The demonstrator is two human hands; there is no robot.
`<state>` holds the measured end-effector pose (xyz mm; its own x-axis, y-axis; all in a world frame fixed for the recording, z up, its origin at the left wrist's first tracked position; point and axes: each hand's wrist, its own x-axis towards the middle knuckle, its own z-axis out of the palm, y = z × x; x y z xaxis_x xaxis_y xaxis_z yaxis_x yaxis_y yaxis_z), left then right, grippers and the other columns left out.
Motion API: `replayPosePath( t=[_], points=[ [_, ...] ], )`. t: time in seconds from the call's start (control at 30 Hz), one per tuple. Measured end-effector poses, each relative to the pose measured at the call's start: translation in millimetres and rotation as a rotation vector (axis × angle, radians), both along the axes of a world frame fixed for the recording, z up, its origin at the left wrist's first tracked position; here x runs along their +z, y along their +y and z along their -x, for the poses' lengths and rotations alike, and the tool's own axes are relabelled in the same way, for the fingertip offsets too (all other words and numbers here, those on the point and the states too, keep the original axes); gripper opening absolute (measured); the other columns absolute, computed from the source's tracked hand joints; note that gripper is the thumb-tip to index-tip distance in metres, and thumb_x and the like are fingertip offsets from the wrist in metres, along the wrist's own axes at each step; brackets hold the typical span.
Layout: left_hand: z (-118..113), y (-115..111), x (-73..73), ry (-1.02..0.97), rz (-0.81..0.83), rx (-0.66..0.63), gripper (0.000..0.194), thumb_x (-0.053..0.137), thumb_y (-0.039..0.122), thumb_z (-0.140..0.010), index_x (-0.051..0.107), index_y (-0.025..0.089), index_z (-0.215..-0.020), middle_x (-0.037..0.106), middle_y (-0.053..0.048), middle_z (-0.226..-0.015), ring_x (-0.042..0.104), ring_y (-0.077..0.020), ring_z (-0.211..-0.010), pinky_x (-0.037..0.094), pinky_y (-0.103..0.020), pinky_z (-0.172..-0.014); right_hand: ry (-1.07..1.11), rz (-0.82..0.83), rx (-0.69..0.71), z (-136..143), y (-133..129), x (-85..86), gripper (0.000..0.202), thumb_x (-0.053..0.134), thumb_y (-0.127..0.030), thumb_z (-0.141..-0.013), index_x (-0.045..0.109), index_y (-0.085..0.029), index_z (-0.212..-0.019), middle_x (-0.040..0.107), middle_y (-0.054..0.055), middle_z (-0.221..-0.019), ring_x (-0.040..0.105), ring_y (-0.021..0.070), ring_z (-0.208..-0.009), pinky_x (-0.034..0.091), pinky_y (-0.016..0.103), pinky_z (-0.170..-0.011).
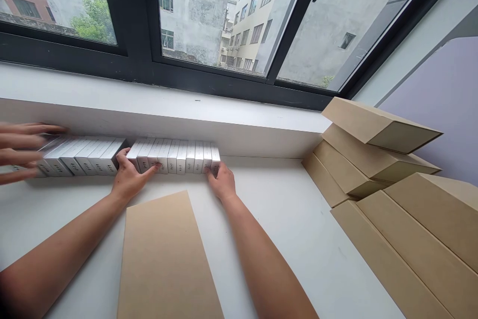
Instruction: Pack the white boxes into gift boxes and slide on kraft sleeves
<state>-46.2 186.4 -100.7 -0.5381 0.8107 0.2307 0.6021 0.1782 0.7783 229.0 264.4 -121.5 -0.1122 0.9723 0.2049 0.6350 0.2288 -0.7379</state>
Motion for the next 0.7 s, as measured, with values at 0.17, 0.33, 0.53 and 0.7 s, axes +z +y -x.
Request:
replayPosePath(
  t=[0.17,0.33,0.53,0.7],
  points=[
    [0.7,-0.3,1.1,-0.018,0.006,0.009,0.106,0.074,0.068,-0.069,0.018,0.022,-0.146,0.045,-0.018,-0.133,0.055,-0.0381,-0.121,0.052,-0.051,-0.092,0.001,-0.001,-0.002,-0.2,0.9,-1.1,0.033,0.053,-0.057,-0.089,0.054,-0.024,-0.092,0.066,0.005,-0.096,0.06,0.0225,-0.088,0.046,0.036,-0.076],
    [0.9,2.3,-3.7,-0.014,-0.064,-0.007,0.104,0.076,0.065,-0.069,0.018,0.023,-0.145,0.041,-0.02,-0.138,0.052,-0.0387,-0.125,0.051,-0.054,-0.094,0.002,-0.002,0.001,-0.8,2.2,-3.2,0.034,0.053,-0.057,-0.088,0.055,-0.024,-0.092,0.066,0.004,-0.095,0.059,0.0219,-0.086,0.046,0.036,-0.076],
    [-4.7,4.4,-12.7,0.231,-0.366,-0.12,0.094,0.079,0.048,-0.073,0.019,0.025,-0.142,0.022,-0.022,-0.156,0.021,-0.0401,-0.149,0.032,-0.061,-0.115,0.013,0.009,-0.004,0.1,1.1,-1.3,0.035,0.054,-0.058,-0.087,0.054,-0.024,-0.09,0.064,0.004,-0.094,0.059,0.0226,-0.089,0.046,0.036,-0.078],
    [-6.1,0.5,-11.5,0.351,-0.512,-0.189,0.084,0.076,0.036,-0.08,0.021,0.026,-0.142,0.021,-0.021,-0.158,0.019,-0.0381,-0.152,0.031,-0.062,-0.117,0.041,0.018,-0.011,0.5,0.1,-1.1,0.038,0.055,-0.06,-0.087,0.056,-0.024,-0.097,0.065,0.005,-0.098,0.059,0.024,-0.093,0.046,0.038,-0.081]
  ],
)
